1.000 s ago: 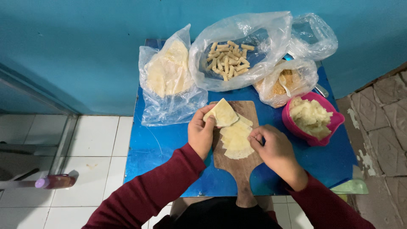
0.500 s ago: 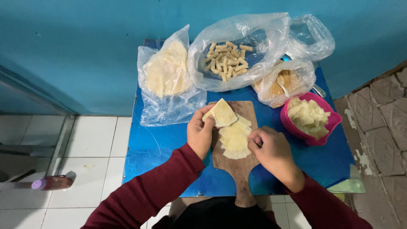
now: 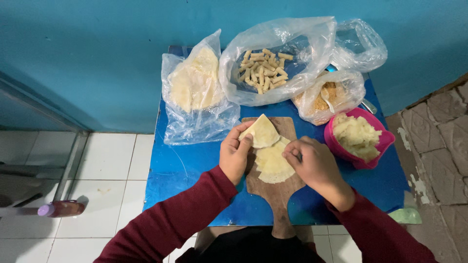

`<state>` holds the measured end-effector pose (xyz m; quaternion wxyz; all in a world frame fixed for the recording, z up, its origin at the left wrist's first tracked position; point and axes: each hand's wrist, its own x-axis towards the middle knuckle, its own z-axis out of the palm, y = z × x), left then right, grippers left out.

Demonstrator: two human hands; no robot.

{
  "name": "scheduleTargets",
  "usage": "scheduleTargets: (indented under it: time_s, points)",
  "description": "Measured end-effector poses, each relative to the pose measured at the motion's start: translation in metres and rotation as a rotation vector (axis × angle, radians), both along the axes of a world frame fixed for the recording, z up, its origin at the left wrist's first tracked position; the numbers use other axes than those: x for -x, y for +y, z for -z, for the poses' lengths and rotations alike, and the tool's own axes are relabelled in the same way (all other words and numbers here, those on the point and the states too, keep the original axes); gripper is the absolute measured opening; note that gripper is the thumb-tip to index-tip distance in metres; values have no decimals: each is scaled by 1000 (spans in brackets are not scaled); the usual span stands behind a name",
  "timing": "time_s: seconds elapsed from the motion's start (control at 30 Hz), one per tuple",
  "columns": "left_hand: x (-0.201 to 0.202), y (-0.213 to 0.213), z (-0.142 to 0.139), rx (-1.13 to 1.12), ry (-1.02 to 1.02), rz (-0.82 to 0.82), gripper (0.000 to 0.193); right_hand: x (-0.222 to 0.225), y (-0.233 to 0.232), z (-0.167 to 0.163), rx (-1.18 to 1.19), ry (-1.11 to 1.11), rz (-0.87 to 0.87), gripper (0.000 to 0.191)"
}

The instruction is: The person folds thin dough wrappers on a wooden board, pressing them flat, then scoops filling from a pink bowl with a spoon onto a wrapper and folds the wrapper over the filling, repeating the process for successive wrappers.

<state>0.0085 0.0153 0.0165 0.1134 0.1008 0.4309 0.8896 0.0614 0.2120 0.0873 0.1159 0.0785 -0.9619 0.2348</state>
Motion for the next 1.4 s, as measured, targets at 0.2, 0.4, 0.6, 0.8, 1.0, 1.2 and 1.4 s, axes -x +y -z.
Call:
scheduleTargets:
  time_s: [0.2,0.4,0.6,0.8,1.0,1.2,1.4]
  points:
    - [0,0,1,23,1,-20,34,3,0,11,77,-137,64,11]
    - [1,1,3,59,16,-40,34,2,4,13,56,-143,93,9]
    - [1,2,8,28,3,2,35,-2,-3,3,49,48,34,8]
    - [-1,8,18,116,38,26,23,1,-19,-6,467,-72,53,16]
    - [-9,10,9,236,254,-7,29,14,-25,0,807,-221,-85,13]
    - [-9,8,-1,178,145,88,40,17,-16,6,932,-279,-39,14]
    - [-13,7,-3,228,354,30,45,17,-16,11,925,-220,-151,14]
